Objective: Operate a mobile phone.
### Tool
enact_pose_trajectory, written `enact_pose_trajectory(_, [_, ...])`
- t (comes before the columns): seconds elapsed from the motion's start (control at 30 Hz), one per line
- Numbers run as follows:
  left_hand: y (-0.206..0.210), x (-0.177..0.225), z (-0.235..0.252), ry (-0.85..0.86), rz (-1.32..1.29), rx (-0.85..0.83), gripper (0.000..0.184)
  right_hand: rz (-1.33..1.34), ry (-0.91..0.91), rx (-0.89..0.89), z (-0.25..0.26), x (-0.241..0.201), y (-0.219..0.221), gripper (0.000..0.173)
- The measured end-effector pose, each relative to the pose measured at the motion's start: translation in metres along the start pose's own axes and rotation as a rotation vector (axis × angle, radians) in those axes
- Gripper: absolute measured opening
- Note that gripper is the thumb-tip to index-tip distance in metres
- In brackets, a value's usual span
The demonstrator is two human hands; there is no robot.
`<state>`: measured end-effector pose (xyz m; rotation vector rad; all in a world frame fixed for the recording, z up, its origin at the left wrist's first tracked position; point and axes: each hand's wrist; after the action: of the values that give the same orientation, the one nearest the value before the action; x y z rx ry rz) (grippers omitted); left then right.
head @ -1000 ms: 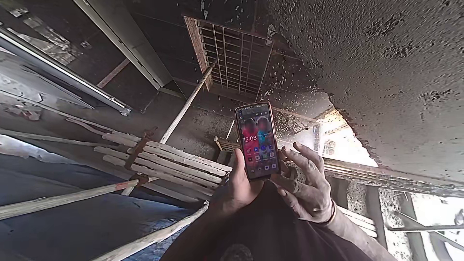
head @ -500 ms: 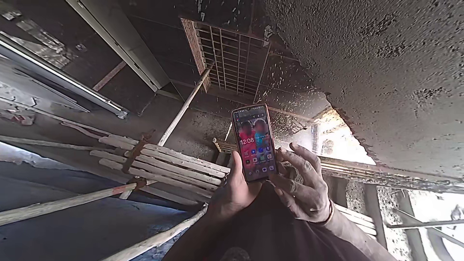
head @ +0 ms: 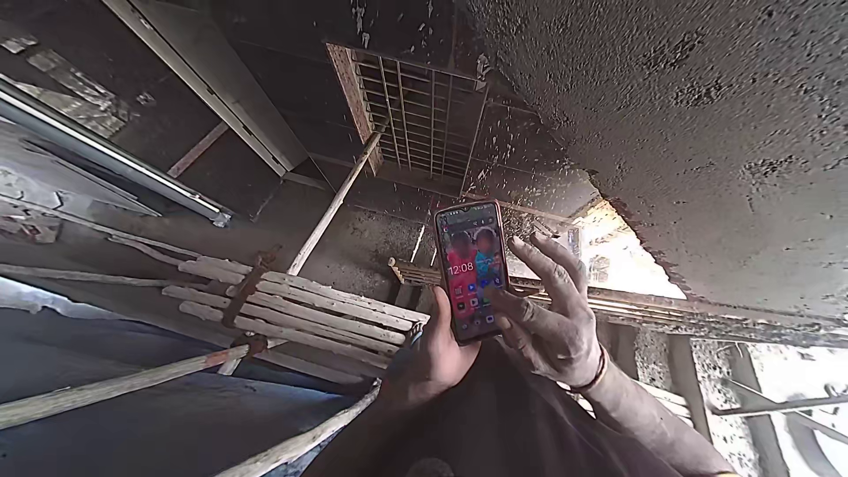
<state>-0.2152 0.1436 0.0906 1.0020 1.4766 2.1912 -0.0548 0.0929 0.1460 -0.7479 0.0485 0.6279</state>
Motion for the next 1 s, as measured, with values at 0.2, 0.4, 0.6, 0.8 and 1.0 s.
enact_pose_trajectory(0.2, [0.0,-0.001,0.0,0.012,-0.002,-0.012,0.057,0.011,-0.021,0.051,0.002,-0.003,-0.003,0.024])
enact_pose_trajectory(0.4, [0.0,0.0,0.0,0.001,-0.005,-0.033,0.058,0.042,-0.015,0.067,0.0,-0.002,-0.003,0.022])
enact_pose_trajectory(0.6, [0.001,-0.001,-0.001,-0.039,-0.038,-0.051,0.059,0.079,0.001,0.072,-0.003,-0.004,-0.005,0.022])
enact_pose_trajectory(0.8, [0.002,-0.002,0.0,-0.029,-0.056,-0.07,0.059,0.081,-0.003,0.093,-0.002,-0.002,-0.009,0.023])
enact_pose_trajectory(1.0, [0.004,-0.002,-0.001,-0.028,-0.029,-0.056,0.06,0.068,0.012,0.096,-0.001,0.0,-0.014,0.024])
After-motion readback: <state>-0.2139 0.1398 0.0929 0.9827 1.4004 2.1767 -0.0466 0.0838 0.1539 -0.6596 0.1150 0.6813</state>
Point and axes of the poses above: each hand's wrist, its own z-axis towards the middle knuckle, its own y-axis out of the palm, x = y × z, and after that the axes turned 6 degrees about -y, right-handed
